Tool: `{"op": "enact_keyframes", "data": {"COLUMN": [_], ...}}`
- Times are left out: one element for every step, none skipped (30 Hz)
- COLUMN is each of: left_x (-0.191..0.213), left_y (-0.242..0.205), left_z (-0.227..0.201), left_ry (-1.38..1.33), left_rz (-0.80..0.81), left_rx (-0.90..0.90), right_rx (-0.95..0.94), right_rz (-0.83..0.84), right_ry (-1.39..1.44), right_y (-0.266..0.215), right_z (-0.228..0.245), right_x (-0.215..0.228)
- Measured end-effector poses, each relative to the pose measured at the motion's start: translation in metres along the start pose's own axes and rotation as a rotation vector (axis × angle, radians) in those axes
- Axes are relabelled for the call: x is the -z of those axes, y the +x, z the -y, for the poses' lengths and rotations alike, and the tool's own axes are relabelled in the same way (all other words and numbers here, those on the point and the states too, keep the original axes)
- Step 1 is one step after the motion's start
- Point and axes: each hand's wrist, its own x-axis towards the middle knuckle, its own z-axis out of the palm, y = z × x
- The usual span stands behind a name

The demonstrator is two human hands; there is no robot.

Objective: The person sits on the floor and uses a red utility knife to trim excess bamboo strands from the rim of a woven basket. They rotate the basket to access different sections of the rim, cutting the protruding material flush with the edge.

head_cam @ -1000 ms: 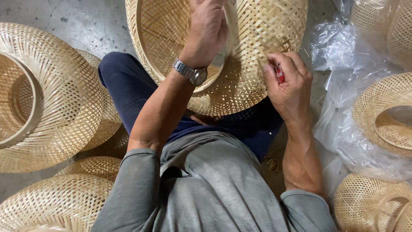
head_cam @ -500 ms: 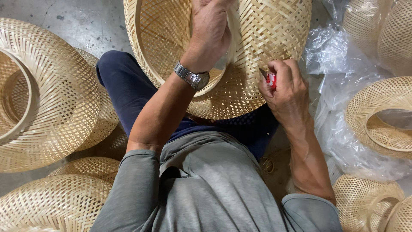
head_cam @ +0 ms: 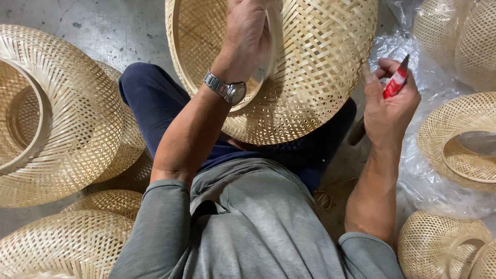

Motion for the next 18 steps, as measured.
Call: {"op": "enact_keyframes", "data": {"left_x": [0.002,0.004,0.007,0.009,0.01,0.011,0.01,0.008,0.006,0.003,0.001,-0.001,-0.003,-0.003,-0.003,-0.001,0.003,0.011], "left_y": [0.004,0.007,0.007,0.006,0.007,0.006,0.007,0.005,0.006,0.005,0.005,0.003,0.0,-0.003,-0.007,-0.01,-0.012,-0.011], "left_z": [0.001,0.002,0.003,0.005,0.006,0.007,0.007,0.007,0.006,0.005,0.003,0.0,-0.002,-0.005,-0.007,-0.01,-0.012,-0.016], "left_ry": [0.003,0.006,0.003,0.013,0.017,0.019,0.024,0.028,0.033,0.039,0.048,0.061,0.077,0.093,0.112,0.128,0.144,0.158], "left_rz": [0.009,0.023,0.026,0.024,0.027,0.026,0.03,0.034,0.04,0.045,0.047,0.051,0.06,0.072,0.096,0.134,0.17,0.215], "left_rx": [0.016,0.026,0.038,0.042,0.043,0.045,0.041,0.04,0.037,0.036,0.035,0.032,0.039,0.048,0.066,0.088,0.113,0.141], "right_rx": [0.011,0.023,0.029,0.06,0.091,0.122,0.108,0.093,0.08,0.054,0.027,0.001,0.002,0.002,0.002,-0.102,-0.211,-0.32], "right_rz": [0.012,0.024,0.035,0.029,0.02,0.013,-0.001,-0.015,-0.028,-0.019,-0.006,0.007,0.041,0.076,0.108,0.125,0.141,0.158], "right_ry": [0.013,0.025,0.037,-0.013,-0.064,-0.115,-0.115,-0.114,-0.114,-0.096,-0.075,-0.054,0.051,0.156,0.26,0.387,0.514,0.641], "right_y": [-0.004,-0.011,-0.017,-0.02,-0.021,-0.022,-0.021,-0.019,-0.017,-0.014,-0.01,-0.008,-0.009,-0.01,-0.011,-0.009,-0.007,-0.008], "right_z": [0.001,0.003,0.006,0.008,0.012,0.015,0.018,0.021,0.024,0.026,0.027,0.027,0.024,0.018,0.009,-0.003,-0.018,-0.034], "right_x": [0.0,-0.003,-0.005,-0.007,-0.009,-0.009,-0.01,-0.01,-0.01,-0.009,-0.008,-0.007,-0.009,-0.011,-0.01,-0.007,-0.004,-0.004]}}
